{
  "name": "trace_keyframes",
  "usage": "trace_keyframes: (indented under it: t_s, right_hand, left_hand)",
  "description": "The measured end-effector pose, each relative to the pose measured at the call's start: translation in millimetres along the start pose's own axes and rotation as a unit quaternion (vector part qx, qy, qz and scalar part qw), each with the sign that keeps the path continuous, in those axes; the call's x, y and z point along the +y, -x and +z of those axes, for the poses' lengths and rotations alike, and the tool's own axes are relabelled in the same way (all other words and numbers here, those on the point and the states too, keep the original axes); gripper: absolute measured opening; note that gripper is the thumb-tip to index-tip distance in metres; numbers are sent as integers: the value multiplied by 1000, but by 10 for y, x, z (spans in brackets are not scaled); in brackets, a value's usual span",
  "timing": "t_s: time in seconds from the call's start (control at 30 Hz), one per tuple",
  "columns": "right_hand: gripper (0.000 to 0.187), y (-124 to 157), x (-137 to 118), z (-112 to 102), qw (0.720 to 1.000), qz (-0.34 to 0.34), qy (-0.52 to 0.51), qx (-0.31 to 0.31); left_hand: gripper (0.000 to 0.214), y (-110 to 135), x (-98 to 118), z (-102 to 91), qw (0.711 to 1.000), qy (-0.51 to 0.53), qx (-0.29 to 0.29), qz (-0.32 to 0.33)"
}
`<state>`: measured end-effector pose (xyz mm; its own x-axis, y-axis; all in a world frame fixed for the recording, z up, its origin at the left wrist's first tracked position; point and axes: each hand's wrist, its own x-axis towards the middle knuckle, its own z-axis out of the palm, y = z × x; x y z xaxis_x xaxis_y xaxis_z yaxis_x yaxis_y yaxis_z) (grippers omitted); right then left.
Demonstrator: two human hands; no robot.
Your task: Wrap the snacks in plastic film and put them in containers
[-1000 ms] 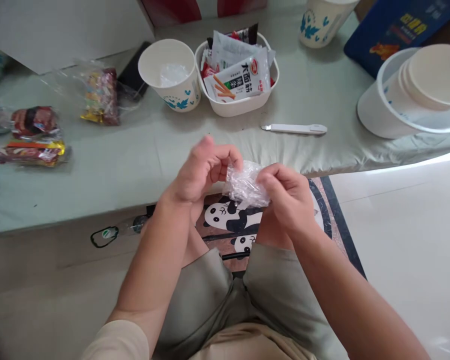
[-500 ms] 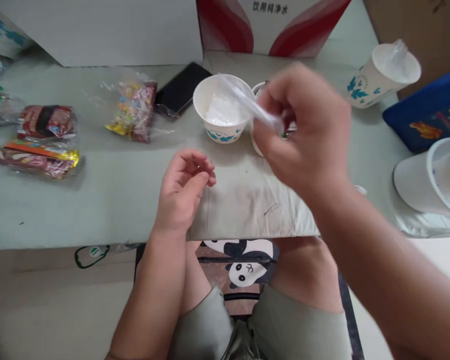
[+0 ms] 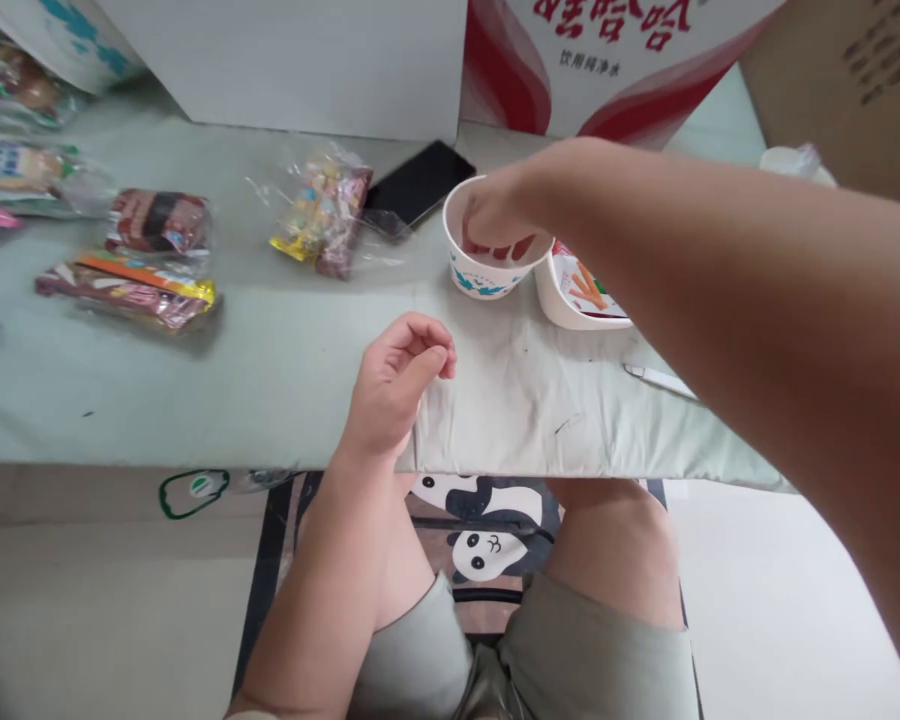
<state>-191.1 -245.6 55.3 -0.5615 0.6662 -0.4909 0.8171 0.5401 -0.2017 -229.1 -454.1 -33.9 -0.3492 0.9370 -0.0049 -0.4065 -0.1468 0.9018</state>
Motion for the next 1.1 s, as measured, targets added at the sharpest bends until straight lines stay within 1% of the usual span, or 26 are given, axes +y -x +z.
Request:
trace_keyframes:
  t_s: [0.07,0.1,0.13,0.17,0.2,0.23,0.27,0.3,0.33,0.37,0.4,0.43,0.5,0.57,0.6,0.63,0.67,0.73,0.77,0.87,0.93,1.03,1.1]
  right_hand:
    - [20,89,-149,-111,998,41,31,-21]
    - [23,144,-243,-185,997,56,51,-21]
    - [25,196,-346,-257,996,58,72,4]
    - [23,239,-452,-311,993,47,98,54]
    - [20,266,-558,-336,985,14,122,120]
    - [27,276,-661,-323,974,-35,141,172]
    - [51,268,-757,-270,967,-85,148,192]
    - [85,244,-843,-181,964,-121,150,184]
    - [113,209,-919,-68,969,-127,162,137]
    - [123,167,-981,54,972,-119,180,92]
    - [117,125,-1029,168,973,-110,190,77]
    - [106,87,-1063,261,971,-110,196,78]
    - [86,21,-1101,356,960,-147,192,140]
    - [59,-43,-1124,340,943,-197,185,196]
    - [47,-85,-1139,308,937,-214,181,210]
    - [39,-136,-1160,274,934,-223,173,217]
    - [34,-198,-1187,243,935,-227,162,218]
    - [31,-347,-1249,207,945,-216,134,208]
    - [31,-427,-1279,202,952,-204,121,192]
    - [29,-639,-1342,213,972,-170,109,120]
    - [26,-729,-1347,227,977,-156,111,91]
    - [30,-771,-1303,247,975,-158,120,105]
    - [27,-743,-1257,260,966,-184,126,131]
  left_hand:
    - [7,14,46,-52,1000,10,19,-1]
    - [7,18,68,-83,999,16,35,-1]
    - [7,19,89,-116,998,25,56,0]
    - [7,17,107,-149,996,34,82,3]
    - [7,12,122,-181,993,42,109,6]
    - [8,6,131,-211,990,49,136,8]
    - [8,-2,136,-239,986,54,159,8]
    - [8,-10,138,-265,983,57,177,6]
    - [9,-16,135,-289,981,59,187,4]
    - [9,-20,131,-312,980,60,191,0]
    - [9,-21,126,-334,979,61,193,-3]
    - [9,-19,120,-355,979,63,193,-4]
    - [9,-9,111,-393,979,69,193,-5]
    - [8,2,108,-422,979,71,189,-4]
    - [8,7,107,-433,980,70,185,-4]
    - [8,10,108,-441,981,69,182,-3]
    - [8,12,108,-446,981,69,181,-3]
    - [9,14,107,-453,981,70,178,-5]
    - [9,15,106,-456,982,72,175,-7]
    - [9,21,103,-471,984,80,159,-10]
    - [8,25,102,-484,984,86,154,-10]
    - [7,30,93,-496,983,96,157,-2]
    - [6,34,78,-493,980,91,175,18]
